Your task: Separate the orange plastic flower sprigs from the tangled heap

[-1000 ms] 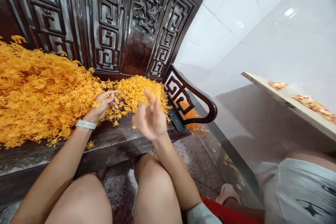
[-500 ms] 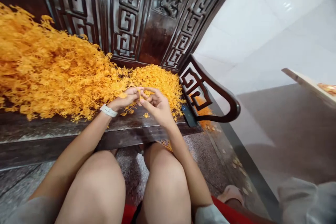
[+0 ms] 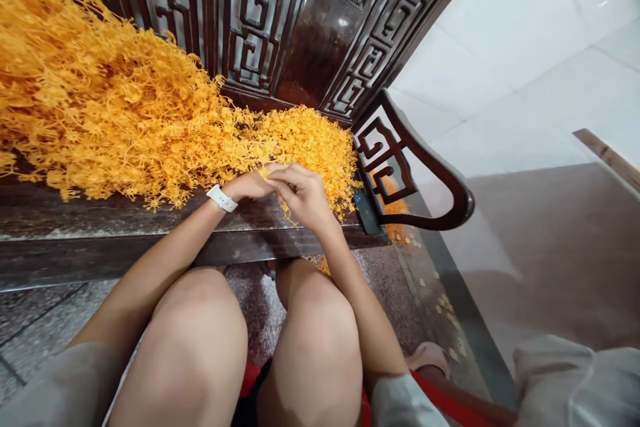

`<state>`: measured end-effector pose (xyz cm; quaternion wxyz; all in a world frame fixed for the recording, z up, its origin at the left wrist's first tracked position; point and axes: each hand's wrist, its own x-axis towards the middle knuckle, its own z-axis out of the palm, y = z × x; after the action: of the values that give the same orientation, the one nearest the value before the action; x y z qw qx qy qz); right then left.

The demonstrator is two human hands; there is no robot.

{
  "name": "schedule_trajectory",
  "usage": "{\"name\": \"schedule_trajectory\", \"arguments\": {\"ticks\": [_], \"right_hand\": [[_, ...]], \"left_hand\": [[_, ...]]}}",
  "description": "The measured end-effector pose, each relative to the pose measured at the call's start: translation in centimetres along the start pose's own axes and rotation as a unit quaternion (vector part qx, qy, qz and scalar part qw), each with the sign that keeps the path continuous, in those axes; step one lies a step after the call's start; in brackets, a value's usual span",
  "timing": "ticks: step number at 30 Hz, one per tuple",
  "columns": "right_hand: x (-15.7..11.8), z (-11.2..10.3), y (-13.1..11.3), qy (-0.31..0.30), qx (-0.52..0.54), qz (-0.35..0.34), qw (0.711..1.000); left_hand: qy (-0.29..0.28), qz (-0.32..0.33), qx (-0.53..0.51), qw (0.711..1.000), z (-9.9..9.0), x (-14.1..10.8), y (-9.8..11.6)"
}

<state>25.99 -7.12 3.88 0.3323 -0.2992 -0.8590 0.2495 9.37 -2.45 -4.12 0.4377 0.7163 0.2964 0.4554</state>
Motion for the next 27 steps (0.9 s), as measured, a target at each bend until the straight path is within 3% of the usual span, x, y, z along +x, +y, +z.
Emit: {"name": "schedule_trajectory", "arguments": {"ticks": [4,8,12,16,21,23,27], "right_hand": [[-0.2,0.1,0.7,0.12,0.064,0.102,0.985],[-0.3,0.0,1.6,0.194,0.171,0.2,0.945],[-0.3,0.1,2.0,0.228,0.184,0.209,0.933],[-0.3,0.3,2.1,0.214,0.167,0.239,0.932],[-0.2,0.4,2.3,0.192,0.15,0.196,0.95],[-0.1,0.3,2.2,0.157,0.146,0.178,0.96],[-0.1,-0.6,0.2,0.029,0.065,0.128,0.989]], "left_hand": [[-0.027,-0.038,-0.178,0.983,-0.7,0.0,1.1],[0.003,-0.005,-0.335,0.942,-1.8,-0.5,1.1],[0.058,0.062,-0.223,0.971,-2.4,-0.3,0.8],[0.123,0.087,-0.12,0.981,-1.9,0.0,1.9],[0.195,0.04,-0.153,0.968,-1.3,-0.1,2.9],[0.235,0.009,-0.193,0.953,-1.0,0.2,2.3],[0.365,-0.03,-0.29,0.884,0.2,1.1,0.5]]}}
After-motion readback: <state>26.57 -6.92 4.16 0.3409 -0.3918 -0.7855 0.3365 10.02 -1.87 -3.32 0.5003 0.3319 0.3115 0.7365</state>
